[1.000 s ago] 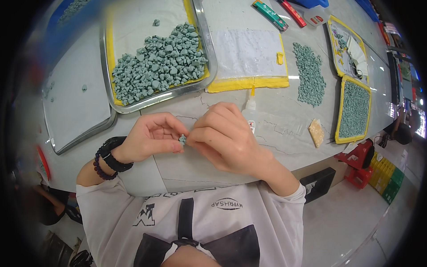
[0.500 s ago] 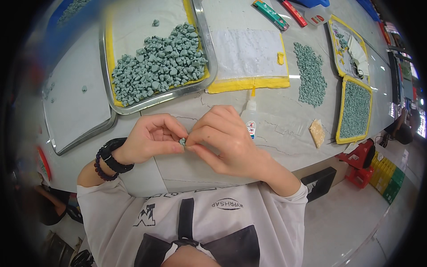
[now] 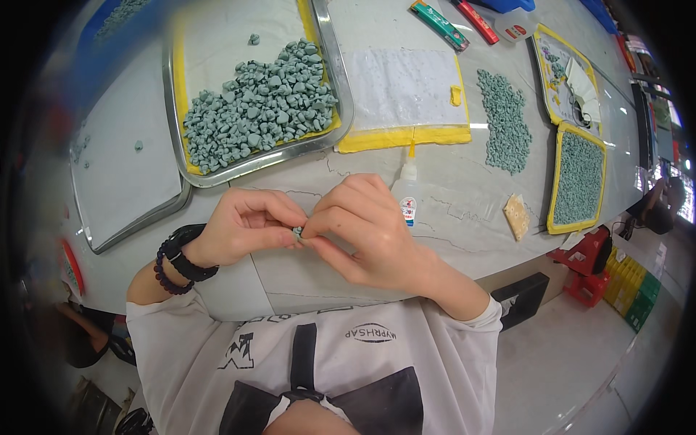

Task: Assembling small green plastic components on a factory assembly line using glue.

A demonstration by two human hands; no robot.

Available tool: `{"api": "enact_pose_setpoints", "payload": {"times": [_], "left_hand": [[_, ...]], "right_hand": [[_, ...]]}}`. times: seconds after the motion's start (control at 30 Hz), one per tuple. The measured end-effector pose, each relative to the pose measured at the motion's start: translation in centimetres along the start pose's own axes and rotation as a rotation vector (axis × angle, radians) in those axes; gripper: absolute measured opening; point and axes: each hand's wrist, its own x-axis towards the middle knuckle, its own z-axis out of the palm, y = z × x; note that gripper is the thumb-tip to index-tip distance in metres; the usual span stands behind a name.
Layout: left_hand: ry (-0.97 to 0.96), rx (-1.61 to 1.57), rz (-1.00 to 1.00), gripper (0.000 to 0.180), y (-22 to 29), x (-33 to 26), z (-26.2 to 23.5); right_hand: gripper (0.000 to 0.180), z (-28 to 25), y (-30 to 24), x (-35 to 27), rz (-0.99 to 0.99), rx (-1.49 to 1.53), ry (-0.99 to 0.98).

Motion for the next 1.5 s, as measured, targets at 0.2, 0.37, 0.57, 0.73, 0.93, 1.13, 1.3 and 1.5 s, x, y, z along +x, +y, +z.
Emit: {"api": "enact_pose_setpoints", "payload": {"times": [0.2, 0.37, 0.57, 0.73, 0.93, 1.13, 1.3, 1.5], "left_hand": [[0.016, 0.009, -0.024, 0.023, 0.27, -0.05, 0.07], [0.039, -0.026, -0.062, 0.023, 0.64, -0.1, 0.32], [0.046, -0.024, -0.054, 0.023, 0.52, -0.12, 0.36], [0.058, 0.0, 0.015, 0.023, -0.1, -0.17, 0.26], [0.046, 0.024, 0.058, 0.023, -0.2, -0.09, 0.2], [0.043, -0.03, 0.018, 0.023, 0.13, -0.2, 0.35], [0.09, 0.005, 0.025, 0.022, 0.13, -0.25, 0.5], [0.071, 0.009, 0.108, 0.023, -0.17, -0.34, 0.47]], "right_hand": [[0.023, -0.03, 0.18, -0.02, -0.017, -0.012, -0.005], [0.024, 0.13, 0.28, 0.1, -0.038, -0.025, 0.039], [0.026, 0.21, 0.29, 0.18, -0.084, -0.091, 0.056], [0.027, 0.51, 0.29, 0.05, -0.12, -0.153, 0.087], [0.028, 0.62, 0.55, -0.08, -0.128, -0.164, 0.091], [0.028, 0.47, 0.26, 0.15, -0.121, -0.147, 0.096], [0.028, 0.58, 0.43, 0.06, -0.109, -0.152, 0.102], [0.03, 0.42, 0.24, -0.02, -0.084, -0.154, 0.073]]}}
